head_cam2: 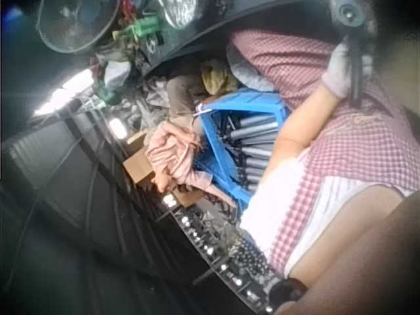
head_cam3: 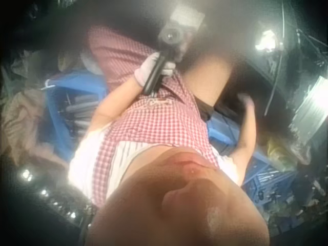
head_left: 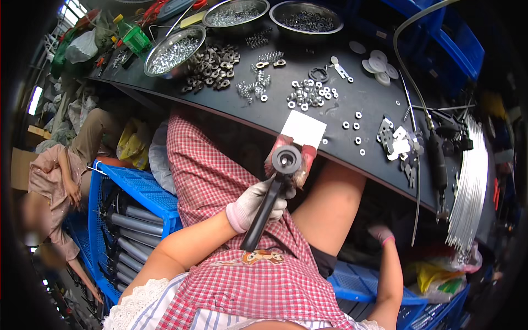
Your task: The person assembles components of a mechanical tool by fitting washers, springs, and a handle onto a central rod, securing them with nuts using pliers and an electric screwdriver.
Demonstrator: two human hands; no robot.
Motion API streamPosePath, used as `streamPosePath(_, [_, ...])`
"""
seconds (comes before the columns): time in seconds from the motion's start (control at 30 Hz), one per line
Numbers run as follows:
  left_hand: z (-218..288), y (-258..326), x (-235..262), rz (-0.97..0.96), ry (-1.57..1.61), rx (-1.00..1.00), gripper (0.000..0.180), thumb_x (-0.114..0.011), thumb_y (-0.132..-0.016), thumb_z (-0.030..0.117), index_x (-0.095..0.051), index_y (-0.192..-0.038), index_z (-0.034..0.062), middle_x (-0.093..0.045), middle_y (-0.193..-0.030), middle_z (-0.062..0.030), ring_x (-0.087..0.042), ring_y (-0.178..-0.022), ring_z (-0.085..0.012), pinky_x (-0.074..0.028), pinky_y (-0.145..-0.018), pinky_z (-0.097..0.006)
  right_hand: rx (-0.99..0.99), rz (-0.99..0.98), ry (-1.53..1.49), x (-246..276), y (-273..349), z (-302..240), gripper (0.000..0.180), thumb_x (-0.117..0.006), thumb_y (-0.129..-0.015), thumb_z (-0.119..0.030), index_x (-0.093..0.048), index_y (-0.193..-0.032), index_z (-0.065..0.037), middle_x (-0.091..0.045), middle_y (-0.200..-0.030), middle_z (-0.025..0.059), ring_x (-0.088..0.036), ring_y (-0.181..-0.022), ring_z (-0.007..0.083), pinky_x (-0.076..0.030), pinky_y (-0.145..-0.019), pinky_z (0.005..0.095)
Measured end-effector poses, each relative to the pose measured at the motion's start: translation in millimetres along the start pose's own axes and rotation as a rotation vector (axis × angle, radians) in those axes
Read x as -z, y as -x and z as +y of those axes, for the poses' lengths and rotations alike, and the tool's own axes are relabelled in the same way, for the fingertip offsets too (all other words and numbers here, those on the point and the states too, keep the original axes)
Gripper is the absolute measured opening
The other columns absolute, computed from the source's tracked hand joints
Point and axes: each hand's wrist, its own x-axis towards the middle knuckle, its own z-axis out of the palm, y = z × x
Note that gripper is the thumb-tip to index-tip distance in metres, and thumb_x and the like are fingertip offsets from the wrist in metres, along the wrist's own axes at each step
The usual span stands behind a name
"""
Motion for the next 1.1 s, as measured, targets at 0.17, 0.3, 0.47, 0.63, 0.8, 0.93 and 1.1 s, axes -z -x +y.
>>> streamPosePath(0.17, [-1.0,19.7,-2.6,0.411,-0.149,-0.118,0.045,-0.046,-0.099,0.038,-0.052,-0.113,-0.0037,-0.054,-0.071,-0.0076,-0.052,-0.056,-0.0161,-0.046,-0.054,-0.027,0.223,0.095,0.025,-9.1,-108.4,-2.0,0.037,-0.047,-0.088,-0.030,-0.067,-0.107,-0.004,-0.060,-0.118,0.0248,-0.059,-0.109,0.0378,-0.048,-0.091,0.0439])
streamPosePath(0.3, [6.7,26.4,-48.7,0.888,-1.058,-0.174,0.031,-0.041,-0.099,0.022,-0.051,-0.117,-0.0021,-0.061,-0.098,-0.0132,-0.065,-0.084,-0.0191,-0.055,-0.071,-0.029,0.284,0.110,0.047,-23.5,-165.9,-15.4,0.038,-0.047,-0.089,-0.030,-0.067,-0.108,-0.005,-0.060,-0.118,0.0240,-0.059,-0.109,0.0371,-0.048,-0.092,0.0437])
streamPosePath(0.47, [59.5,21.6,-124.9,1.079,-1.670,-0.441,0.026,-0.045,-0.095,0.018,-0.056,-0.114,0.0045,-0.060,-0.101,-0.0047,-0.059,-0.081,-0.0103,-0.049,-0.071,-0.025,0.298,0.150,0.055,-39.3,-193.2,-45.2,0.039,-0.046,-0.089,-0.031,-0.067,-0.109,-0.005,-0.060,-0.119,0.0230,-0.059,-0.109,0.0364,-0.047,-0.092,0.0433])
streamPosePath(0.63, [145.5,-28.4,-148.2,0.896,-2.632,-0.867,0.028,-0.054,-0.090,0.017,-0.059,-0.109,-0.0015,-0.062,-0.099,-0.0116,-0.062,-0.090,-0.0218,-0.050,-0.080,-0.031,0.254,0.196,0.082,-53.8,-193.0,-58.2,0.039,-0.046,-0.090,-0.031,-0.066,-0.110,-0.005,-0.061,-0.119,0.0220,-0.059,-0.110,0.0356,-0.047,-0.093,0.0429])
streamPosePath(0.8, [231.2,-86.9,-148.0,0.968,-2.819,-0.516,0.031,-0.063,-0.085,0.019,-0.061,-0.112,0.0037,-0.061,-0.108,-0.0168,-0.059,-0.105,-0.0292,-0.048,-0.090,-0.036,0.173,0.255,0.140,-52.0,-185.5,-54.4,0.040,-0.045,-0.091,-0.032,-0.066,-0.112,-0.005,-0.061,-0.119,0.0210,-0.059,-0.110,0.0349,-0.047,-0.093,0.0426])
streamPosePath(0.93, [241.8,-99.8,-151.4,0.982,-2.643,-0.418,0.027,-0.068,-0.080,0.015,-0.062,-0.104,0.0017,-0.064,-0.100,-0.0173,-0.063,-0.098,-0.0274,-0.049,-0.086,-0.035,0.020,0.285,0.175,-69.2,-142.0,-29.5,0.040,-0.044,-0.091,-0.032,-0.065,-0.113,-0.005,-0.061,-0.119,0.0202,-0.059,-0.110,0.0343,-0.047,-0.094,0.0423])
streamPosePath(1.1, [241.6,-91.0,-147.4,1.086,-2.694,-0.656,0.016,-0.065,-0.080,0.017,-0.068,-0.091,0.0047,-0.065,-0.098,-0.0161,-0.063,-0.096,-0.0289,-0.049,-0.087,-0.038,0.066,0.309,-0.056,-40.4,-72.3,-25.7,0.044,-0.052,-0.088,-0.036,-0.062,-0.117,-0.005,-0.060,-0.122,0.0188,-0.058,-0.113,0.0342,-0.047,-0.094,0.0415])
